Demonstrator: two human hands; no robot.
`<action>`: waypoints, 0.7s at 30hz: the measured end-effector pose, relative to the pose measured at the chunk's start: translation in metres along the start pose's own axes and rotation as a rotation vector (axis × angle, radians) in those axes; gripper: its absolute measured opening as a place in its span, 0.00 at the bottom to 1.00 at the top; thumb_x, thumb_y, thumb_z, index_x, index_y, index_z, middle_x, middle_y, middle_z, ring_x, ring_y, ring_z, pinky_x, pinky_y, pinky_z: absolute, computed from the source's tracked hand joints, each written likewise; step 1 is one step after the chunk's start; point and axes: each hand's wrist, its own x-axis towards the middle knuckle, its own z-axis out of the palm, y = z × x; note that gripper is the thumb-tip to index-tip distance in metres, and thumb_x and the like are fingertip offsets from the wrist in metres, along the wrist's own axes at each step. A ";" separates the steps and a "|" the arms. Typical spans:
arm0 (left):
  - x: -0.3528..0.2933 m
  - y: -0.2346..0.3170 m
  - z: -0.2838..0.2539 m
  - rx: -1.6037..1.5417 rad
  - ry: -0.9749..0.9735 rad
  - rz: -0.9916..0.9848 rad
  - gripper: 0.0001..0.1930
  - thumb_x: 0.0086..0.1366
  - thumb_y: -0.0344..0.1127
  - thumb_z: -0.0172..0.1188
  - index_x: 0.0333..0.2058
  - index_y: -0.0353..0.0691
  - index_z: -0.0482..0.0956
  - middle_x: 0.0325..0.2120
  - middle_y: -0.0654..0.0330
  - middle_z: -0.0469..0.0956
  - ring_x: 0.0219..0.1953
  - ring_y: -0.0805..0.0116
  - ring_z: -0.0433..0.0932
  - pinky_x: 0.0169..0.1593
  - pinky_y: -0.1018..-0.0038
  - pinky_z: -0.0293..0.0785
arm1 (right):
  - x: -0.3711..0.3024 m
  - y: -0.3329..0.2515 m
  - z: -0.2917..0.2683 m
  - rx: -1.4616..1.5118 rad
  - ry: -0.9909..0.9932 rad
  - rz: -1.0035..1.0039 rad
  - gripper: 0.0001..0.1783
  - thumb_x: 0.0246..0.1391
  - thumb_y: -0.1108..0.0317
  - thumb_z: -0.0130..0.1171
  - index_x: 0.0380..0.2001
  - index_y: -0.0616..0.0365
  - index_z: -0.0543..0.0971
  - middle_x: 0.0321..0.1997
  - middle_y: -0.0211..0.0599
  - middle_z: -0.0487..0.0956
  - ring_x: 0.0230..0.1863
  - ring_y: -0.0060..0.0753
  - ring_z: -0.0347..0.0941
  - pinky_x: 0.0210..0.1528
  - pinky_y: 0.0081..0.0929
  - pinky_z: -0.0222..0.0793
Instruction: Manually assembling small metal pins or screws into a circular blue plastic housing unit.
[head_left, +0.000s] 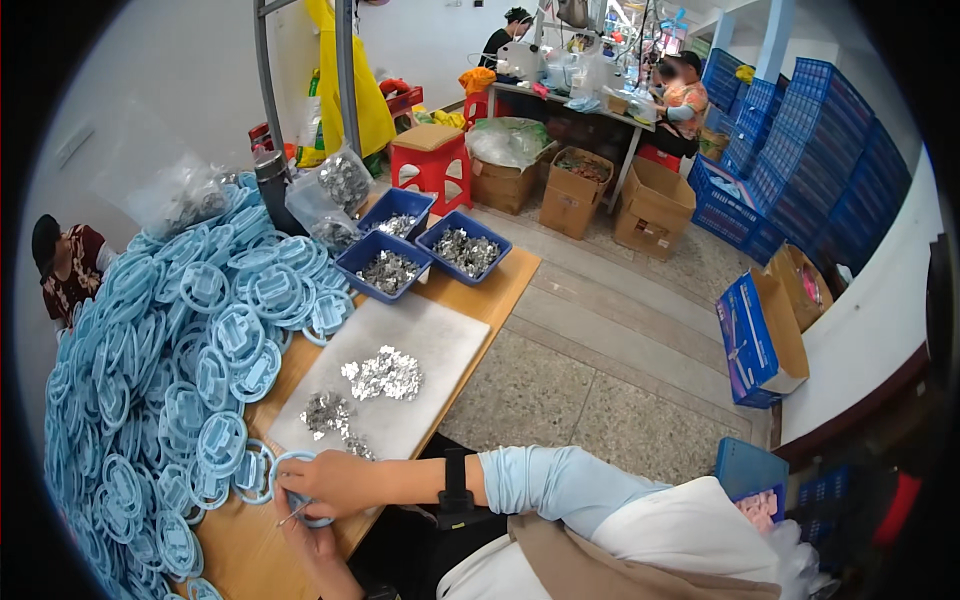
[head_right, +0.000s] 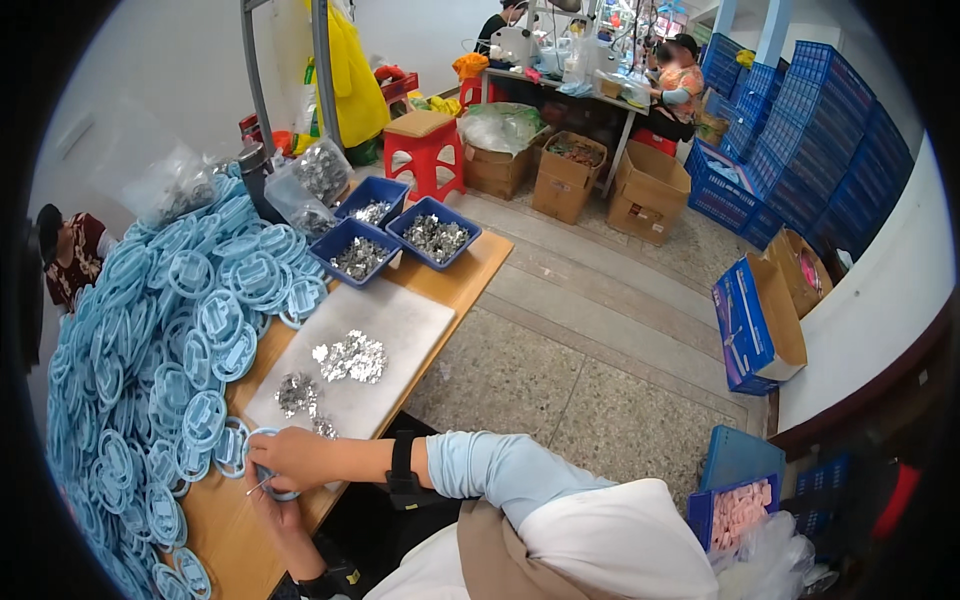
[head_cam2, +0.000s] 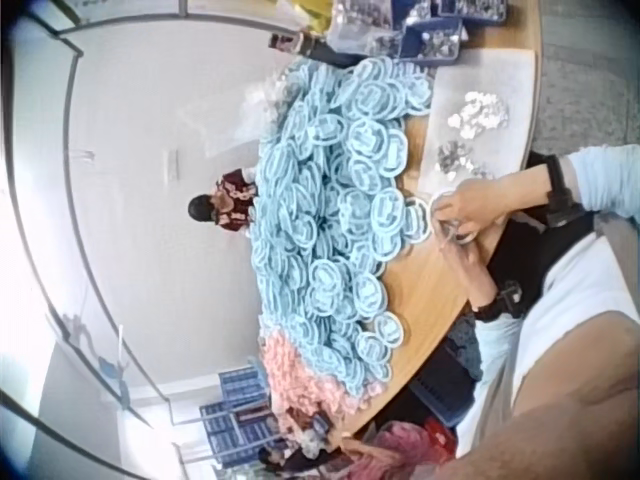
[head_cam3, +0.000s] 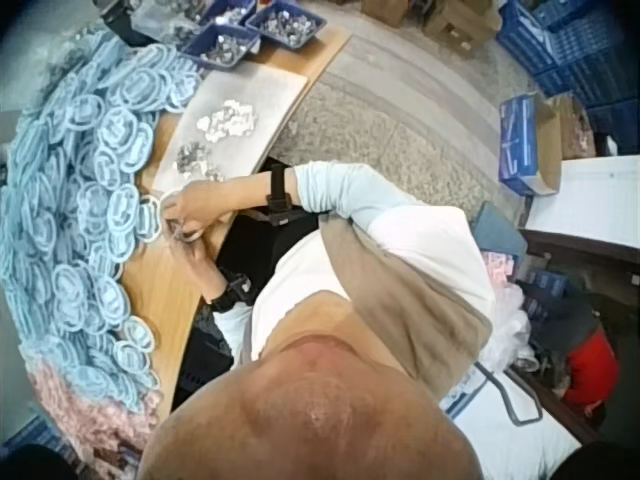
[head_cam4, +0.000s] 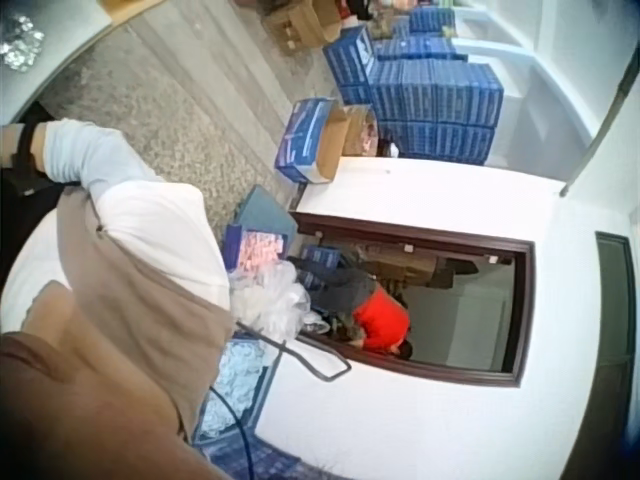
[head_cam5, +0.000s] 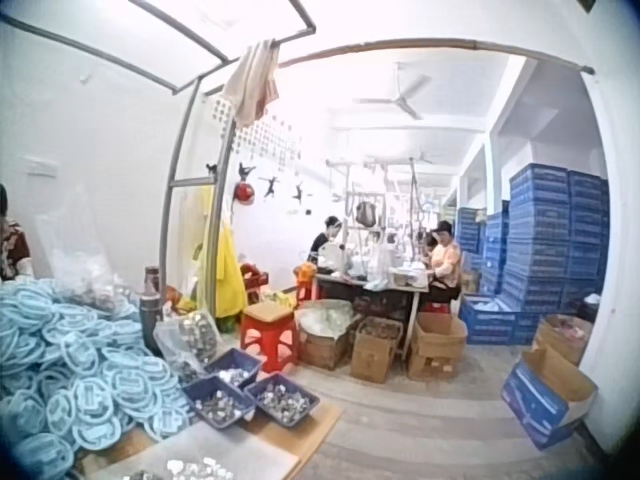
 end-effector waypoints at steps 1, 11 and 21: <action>0.002 -0.001 0.000 -0.002 -0.013 0.011 0.21 0.65 0.45 0.46 0.51 0.39 0.66 0.47 0.58 0.70 0.49 0.65 0.70 0.51 0.70 0.69 | 0.000 0.001 0.001 0.000 0.010 -0.019 0.23 0.39 0.61 0.60 0.39 0.61 0.69 0.44 0.41 0.69 0.29 0.49 0.72 0.28 0.40 0.69; 0.003 -0.004 -0.015 0.055 -0.070 0.050 0.20 0.66 0.45 0.44 0.52 0.40 0.65 0.49 0.57 0.69 0.51 0.65 0.69 0.51 0.68 0.69 | 0.002 0.012 0.004 -0.049 -0.020 -0.050 0.20 0.44 0.60 0.56 0.41 0.56 0.70 0.46 0.43 0.68 0.32 0.47 0.73 0.28 0.37 0.71; -0.003 -0.006 0.020 -0.007 0.094 0.075 0.12 0.63 0.38 0.52 0.43 0.40 0.70 0.35 0.64 0.75 0.37 0.74 0.74 0.39 0.74 0.73 | -0.022 0.001 -0.008 -0.229 0.040 0.164 0.29 0.43 0.74 0.50 0.53 0.45 0.69 0.28 0.38 0.72 0.22 0.44 0.72 0.23 0.35 0.69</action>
